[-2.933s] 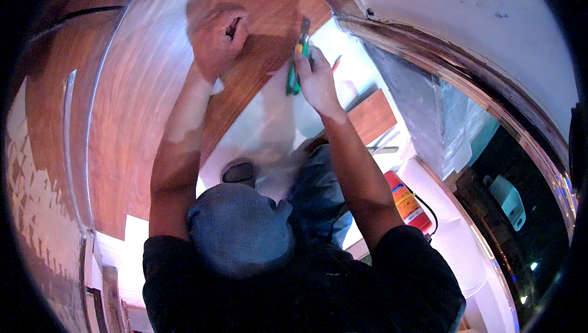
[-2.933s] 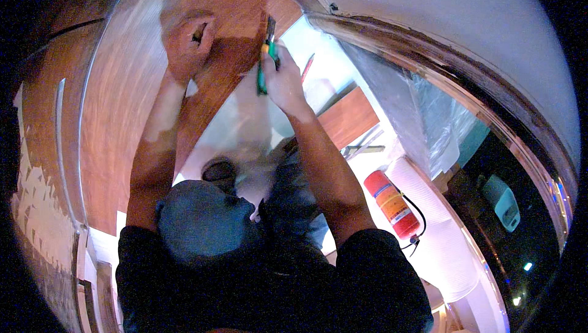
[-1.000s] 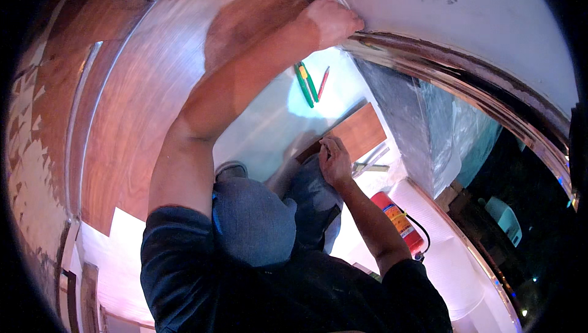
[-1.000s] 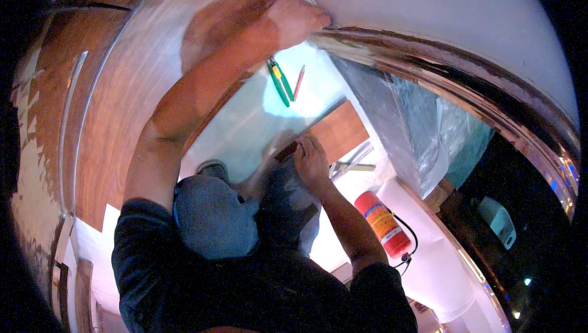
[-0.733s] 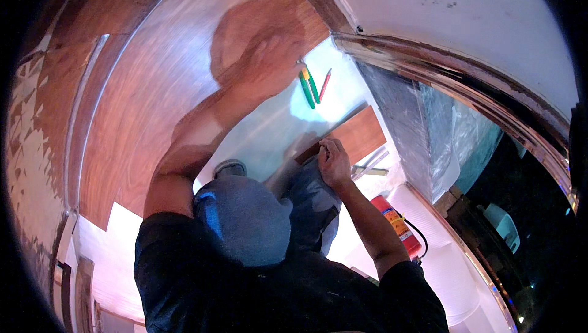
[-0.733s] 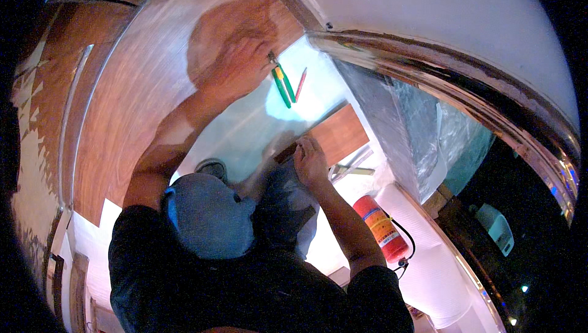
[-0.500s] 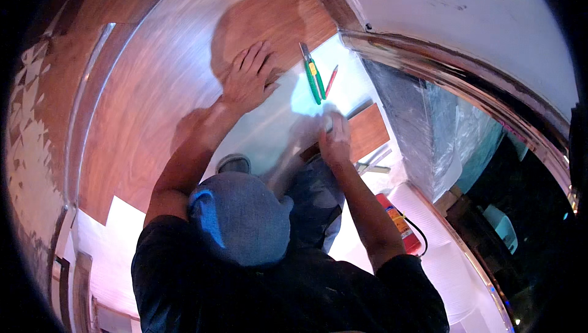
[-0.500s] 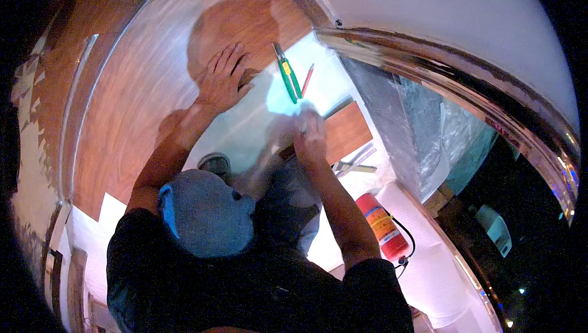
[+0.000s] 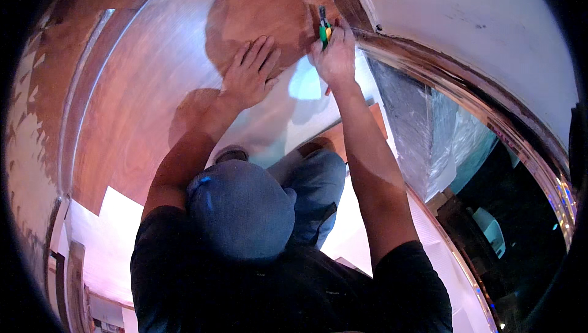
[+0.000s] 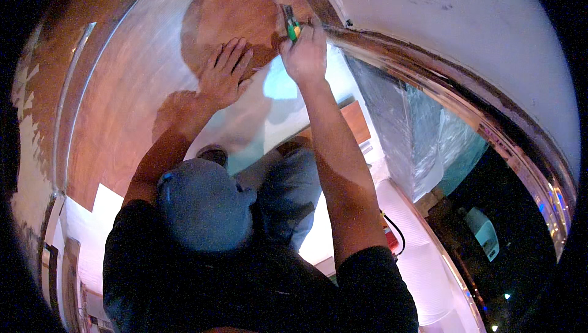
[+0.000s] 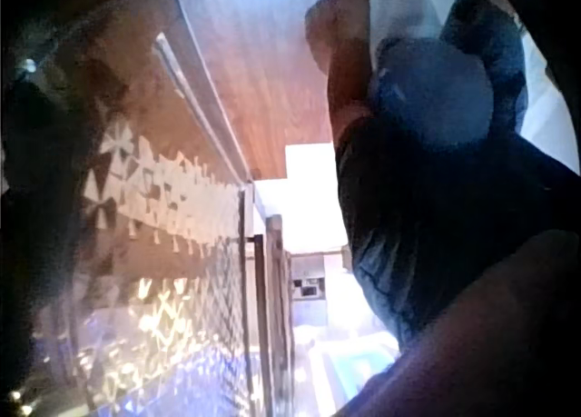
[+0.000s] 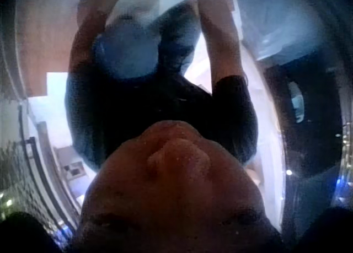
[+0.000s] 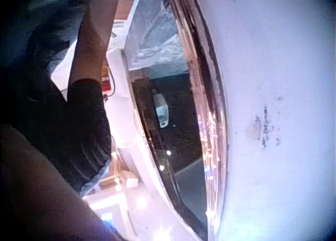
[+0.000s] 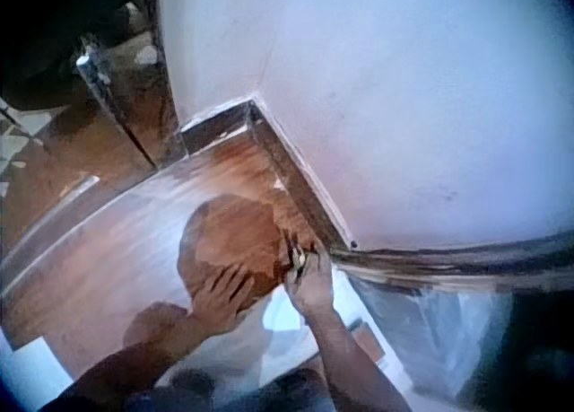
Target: The person kneels on the floor and installs wooden flooring planks. They use a utility knife to trim the edges of the planks for a precise fit and a pencil to mark cutting lines along the wall.
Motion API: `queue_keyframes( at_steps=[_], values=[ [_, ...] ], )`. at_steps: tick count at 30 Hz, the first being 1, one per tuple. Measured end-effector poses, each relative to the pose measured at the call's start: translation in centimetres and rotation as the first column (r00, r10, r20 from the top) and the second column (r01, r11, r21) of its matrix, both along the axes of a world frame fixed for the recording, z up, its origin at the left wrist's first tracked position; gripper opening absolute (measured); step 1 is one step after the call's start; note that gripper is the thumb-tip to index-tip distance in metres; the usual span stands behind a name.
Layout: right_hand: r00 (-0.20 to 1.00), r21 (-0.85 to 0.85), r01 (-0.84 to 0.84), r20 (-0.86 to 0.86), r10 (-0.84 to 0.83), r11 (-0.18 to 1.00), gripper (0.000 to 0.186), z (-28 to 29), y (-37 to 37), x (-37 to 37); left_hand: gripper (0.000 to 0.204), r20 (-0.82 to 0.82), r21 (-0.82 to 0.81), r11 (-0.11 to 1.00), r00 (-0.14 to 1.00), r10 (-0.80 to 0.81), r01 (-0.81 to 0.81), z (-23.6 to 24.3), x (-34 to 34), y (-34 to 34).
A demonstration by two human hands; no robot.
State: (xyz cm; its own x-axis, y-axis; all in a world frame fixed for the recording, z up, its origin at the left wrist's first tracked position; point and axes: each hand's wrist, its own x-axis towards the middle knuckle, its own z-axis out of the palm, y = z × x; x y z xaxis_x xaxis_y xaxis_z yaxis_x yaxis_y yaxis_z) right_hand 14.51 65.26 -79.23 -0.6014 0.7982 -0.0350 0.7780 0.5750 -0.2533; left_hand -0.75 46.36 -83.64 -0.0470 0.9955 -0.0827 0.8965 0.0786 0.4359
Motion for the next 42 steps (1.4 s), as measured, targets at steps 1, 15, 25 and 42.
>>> queue_keyframes(
  at_steps=[1,15,25,42],
  values=[
    [0.999,0.057,-0.024,-0.044,0.027,0.998,0.046,-0.5,0.7,-0.5,0.078,0.008,-0.004,1.0,1.0,0.004,-0.004,0.0,0.0,0.0],
    [0.994,-0.097,0.057,0.103,-0.046,0.994,0.053,-1.2,2.4,-2.0,0.08,-0.022,-0.015,1.0,1.0,0.02,-0.021,-0.7,0.3,-2.1],
    [0.78,-0.595,0.369,-0.22,-0.586,0.714,0.028,-1.6,-1.0,-2.2,0.075,0.059,0.135,0.988,0.996,0.068,-0.076,-1.1,0.4,-1.7],
    [0.181,-0.959,0.246,-0.096,-0.979,0.139,0.024,-2.3,-1.2,-3.4,0.071,0.04,0.134,0.988,0.997,0.073,-0.078,-0.8,0.3,-2.0]
  ],
)
